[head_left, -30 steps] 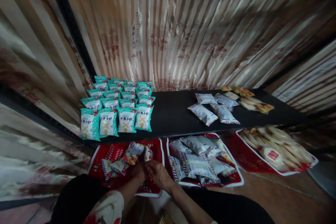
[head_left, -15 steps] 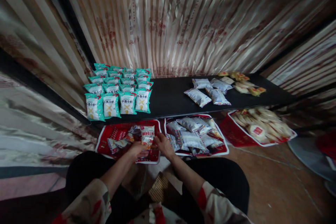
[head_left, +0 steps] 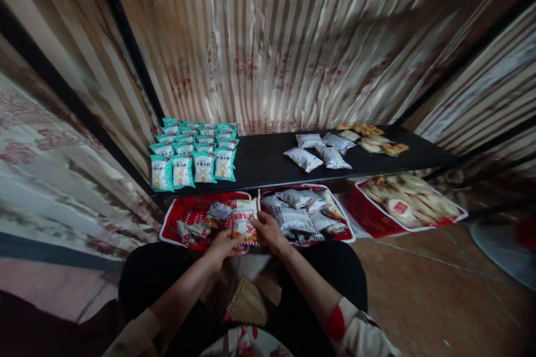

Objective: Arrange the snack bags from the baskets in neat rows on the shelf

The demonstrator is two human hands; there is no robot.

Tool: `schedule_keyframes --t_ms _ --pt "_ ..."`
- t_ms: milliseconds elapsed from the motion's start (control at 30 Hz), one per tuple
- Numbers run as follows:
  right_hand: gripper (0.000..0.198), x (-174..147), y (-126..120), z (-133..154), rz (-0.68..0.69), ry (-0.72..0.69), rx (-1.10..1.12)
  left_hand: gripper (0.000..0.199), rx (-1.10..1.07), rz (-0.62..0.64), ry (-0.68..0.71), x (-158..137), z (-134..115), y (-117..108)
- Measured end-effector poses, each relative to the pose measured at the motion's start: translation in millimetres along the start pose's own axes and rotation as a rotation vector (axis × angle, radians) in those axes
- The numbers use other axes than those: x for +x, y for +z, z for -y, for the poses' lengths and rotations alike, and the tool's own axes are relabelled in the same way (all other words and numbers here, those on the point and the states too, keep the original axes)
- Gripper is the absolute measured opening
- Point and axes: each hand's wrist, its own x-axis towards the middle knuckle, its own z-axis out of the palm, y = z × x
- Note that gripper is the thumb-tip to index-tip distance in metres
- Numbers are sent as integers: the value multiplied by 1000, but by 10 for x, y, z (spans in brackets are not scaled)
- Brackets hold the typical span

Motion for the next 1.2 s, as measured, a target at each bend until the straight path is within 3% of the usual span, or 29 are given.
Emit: schedule_keyframes --t_ms 200,333,467,600,767,933,1067,1200 --pt "47 -204 -35 230 149 6 246 20 27 -120 162 -133 -130 112" --pt "48 -209 -117 277 193 -52 244 21 11 -122 213 -86 -211 194" --pt "51 2 -242 336 130 -105 172 21 29 -87 243 120 -359 320" --pt "51 345 -377 473 -3 -125 147 22 166 -92 299 436 -641 482" --pt "54 921 -562 608 -169 -126 191 42 311 -272 453 853 -980 760" --pt "37 1667 -763 695 -296 -144 24 49 517 -353 649 1231 -1301 1111" --pt "28 2239 -875 830 -358 -214 -260 49 607 -385 602 1611 -1631 1300" --pt "27 2718 -911 987 -377 -199 -440 48 642 -419 542 2029 -1923 1345"
